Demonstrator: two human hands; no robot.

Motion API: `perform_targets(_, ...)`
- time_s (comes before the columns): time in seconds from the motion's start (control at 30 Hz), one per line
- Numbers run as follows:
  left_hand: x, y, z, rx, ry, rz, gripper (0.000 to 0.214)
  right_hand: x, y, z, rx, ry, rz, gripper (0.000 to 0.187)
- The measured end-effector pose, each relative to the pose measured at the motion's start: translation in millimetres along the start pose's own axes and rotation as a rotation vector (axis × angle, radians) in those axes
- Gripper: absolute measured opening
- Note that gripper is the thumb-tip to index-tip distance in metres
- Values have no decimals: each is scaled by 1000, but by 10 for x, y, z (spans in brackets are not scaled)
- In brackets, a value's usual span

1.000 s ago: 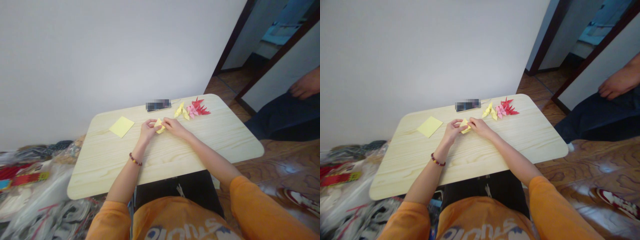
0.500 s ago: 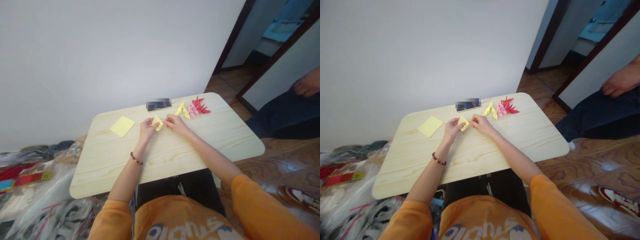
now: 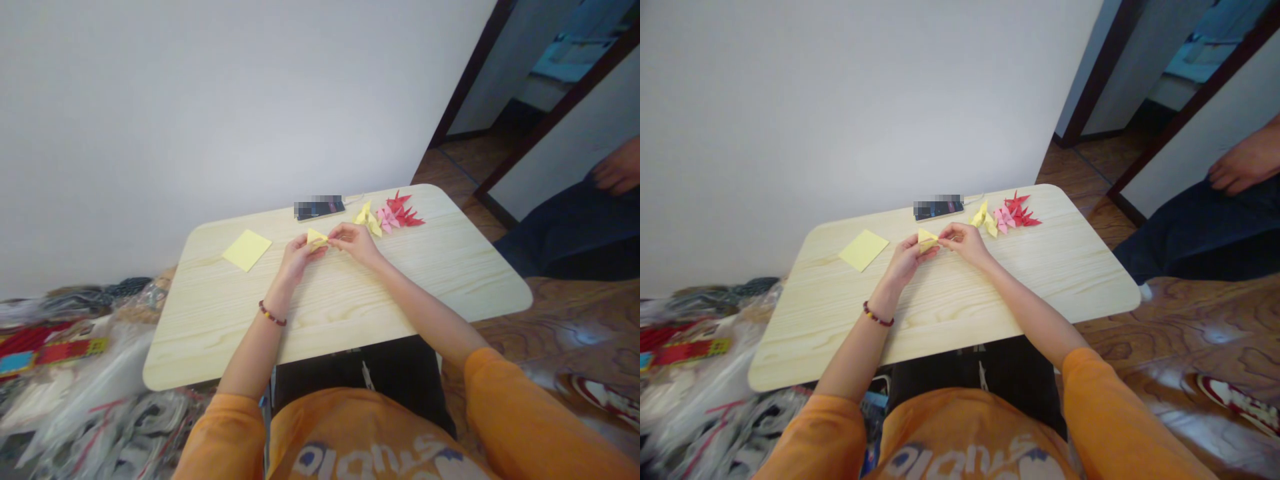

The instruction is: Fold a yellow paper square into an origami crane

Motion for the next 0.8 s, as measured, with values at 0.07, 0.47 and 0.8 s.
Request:
perform_targets(0.07, -13, 0, -6, 9, -5, 34, 29, -16, 17, 7, -15, -21, 25, 29)
perform_targets(0.47, -527, -90, -145, -17, -465, 396, 41, -8, 49, 38, -24, 4, 79, 29)
perform_targets(0.8, -535, 33, -132, -130, -506, 388, 26, -5, 2, 1, -6, -9, 9, 28)
Point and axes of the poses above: each hand's wrist, its own z-axis towards the middle knuckle, its own y-axis out of the back of the hand, x = y × z, the point moved 10 cm from there along z, towards the middle knuckle, and after that the axes turned 1 degree about z, right-handed, at the moved point
